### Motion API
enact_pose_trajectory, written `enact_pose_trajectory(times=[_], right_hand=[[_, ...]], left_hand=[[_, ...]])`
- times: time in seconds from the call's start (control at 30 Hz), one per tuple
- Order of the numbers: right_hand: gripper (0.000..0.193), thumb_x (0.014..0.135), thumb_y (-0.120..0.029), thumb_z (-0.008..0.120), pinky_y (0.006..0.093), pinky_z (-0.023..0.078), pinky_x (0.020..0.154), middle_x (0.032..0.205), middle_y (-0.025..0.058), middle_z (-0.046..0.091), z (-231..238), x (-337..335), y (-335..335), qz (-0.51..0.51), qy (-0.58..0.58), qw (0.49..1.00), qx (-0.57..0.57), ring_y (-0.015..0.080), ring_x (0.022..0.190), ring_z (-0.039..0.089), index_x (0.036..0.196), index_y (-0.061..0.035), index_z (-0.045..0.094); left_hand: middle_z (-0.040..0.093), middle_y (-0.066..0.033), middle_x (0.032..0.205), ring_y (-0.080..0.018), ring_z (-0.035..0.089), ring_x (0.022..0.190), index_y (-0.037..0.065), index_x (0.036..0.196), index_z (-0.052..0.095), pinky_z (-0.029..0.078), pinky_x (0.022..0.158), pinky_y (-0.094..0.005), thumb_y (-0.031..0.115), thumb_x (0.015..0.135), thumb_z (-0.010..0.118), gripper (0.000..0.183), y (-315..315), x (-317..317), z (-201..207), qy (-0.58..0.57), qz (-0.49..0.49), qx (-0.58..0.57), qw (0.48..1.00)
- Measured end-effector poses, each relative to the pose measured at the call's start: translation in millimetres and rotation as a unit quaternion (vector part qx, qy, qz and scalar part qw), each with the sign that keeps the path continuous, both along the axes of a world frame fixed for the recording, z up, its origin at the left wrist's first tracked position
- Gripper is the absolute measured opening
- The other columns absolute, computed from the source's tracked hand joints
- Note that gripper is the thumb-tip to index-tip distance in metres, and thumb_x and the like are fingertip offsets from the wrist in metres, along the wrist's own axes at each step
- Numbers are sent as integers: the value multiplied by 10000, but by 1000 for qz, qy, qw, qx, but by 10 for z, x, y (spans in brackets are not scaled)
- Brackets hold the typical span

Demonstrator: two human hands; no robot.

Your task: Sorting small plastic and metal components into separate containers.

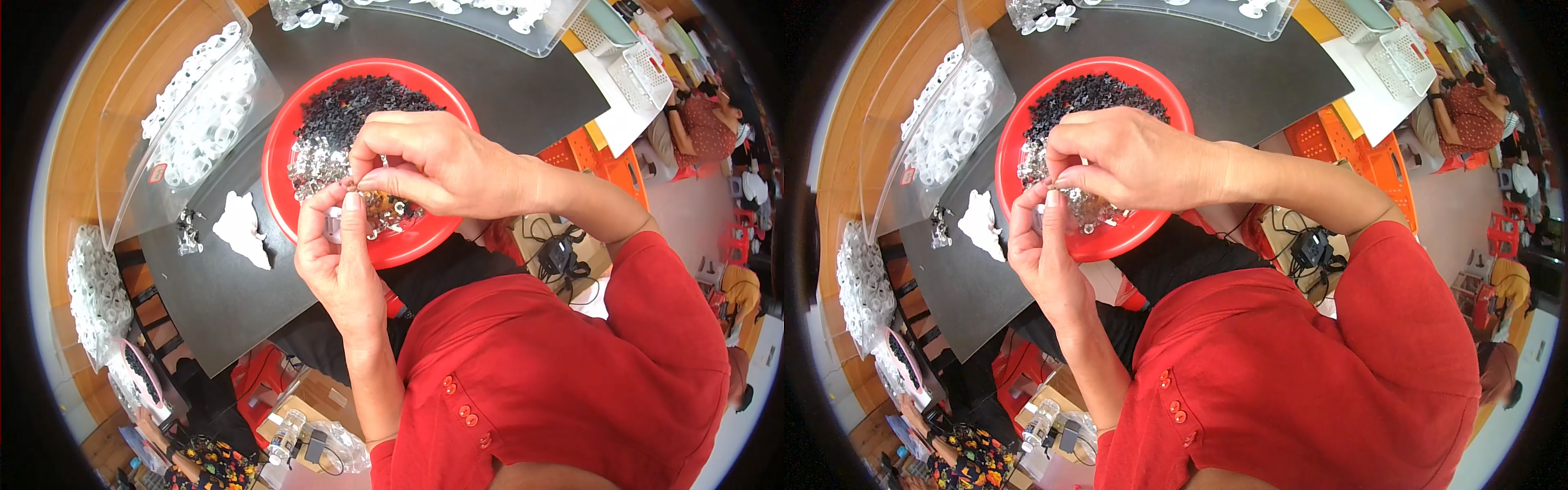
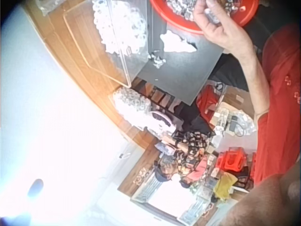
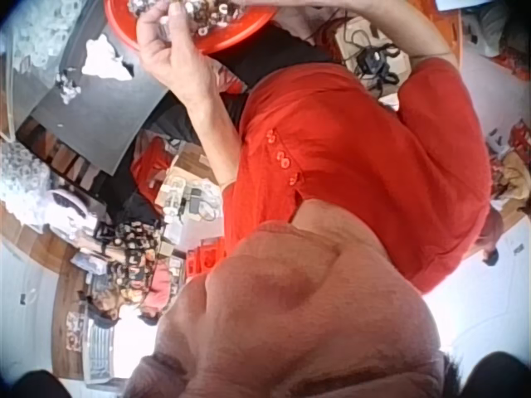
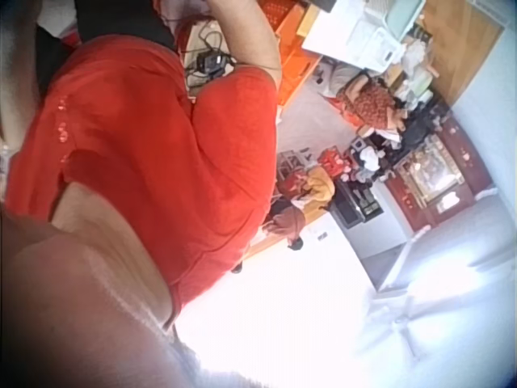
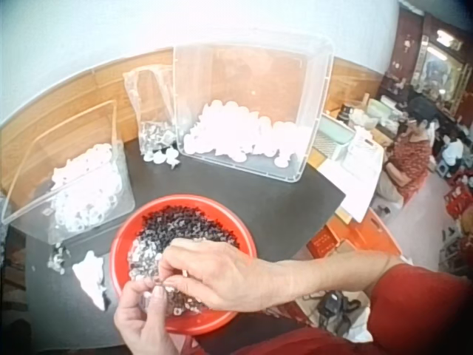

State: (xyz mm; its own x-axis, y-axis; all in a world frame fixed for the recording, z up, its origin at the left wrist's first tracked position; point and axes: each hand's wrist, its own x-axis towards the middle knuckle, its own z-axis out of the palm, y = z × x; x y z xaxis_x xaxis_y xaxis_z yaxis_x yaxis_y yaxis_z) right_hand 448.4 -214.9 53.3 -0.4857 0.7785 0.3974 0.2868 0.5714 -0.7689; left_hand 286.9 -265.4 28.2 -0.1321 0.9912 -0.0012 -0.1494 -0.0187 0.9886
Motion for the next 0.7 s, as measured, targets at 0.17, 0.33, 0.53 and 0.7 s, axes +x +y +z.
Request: enact_pose_trajectory(times=[0.17, 0.33, 0.53, 0.7], right_hand=[[155, 885, -143, 559, 417, 466, 692, 868, 151, 571, 11, -15, -45, -27, -3, 1000, -10, 339, 799, 582, 914, 7, 535], [147, 893, -145, 548, 430, 461, 685, 867, 154, 562, -8, -40, -105, -22, 22, 999, -39, 345, 793, 576, 905, -1, 526], [173, 892, -170, 563, 449, 460, 689, 885, 153, 559, -33, -35, -83, -57, -32, 998, 0, 351, 793, 580, 937, -12, 510], [138, 890, -135, 571, 389, 456, 704, 893, 120, 550, -17, -21, -127, -40, -60, 997, 40, 298, 787, 573, 951, -24, 513]], left_hand=[[615, -43, 1007, -59, 552, 819, -8, 1150, 573, 468, 714, -212, 45, 933, 557, 224, 2, 36, 71, -20, 5, -15, 1000], [587, -145, 1161, -163, 568, 1055, -45, 1349, 366, 435, 948, -321, 36, 946, 502, 433, 1, 111, 133, -140, -10, 18, 990], [572, -185, 1231, -200, 556, 1144, -48, 1327, 384, 443, 979, -316, 11, 922, 553, 443, -17, 95, 68, -151, -53, 11, 987], [558, -164, 1218, -202, 568, 1120, -27, 1250, 441, 473, 957, -309, -60, 861, 618, 428, -13, 73, 45, -129, -39, 9, 991]])
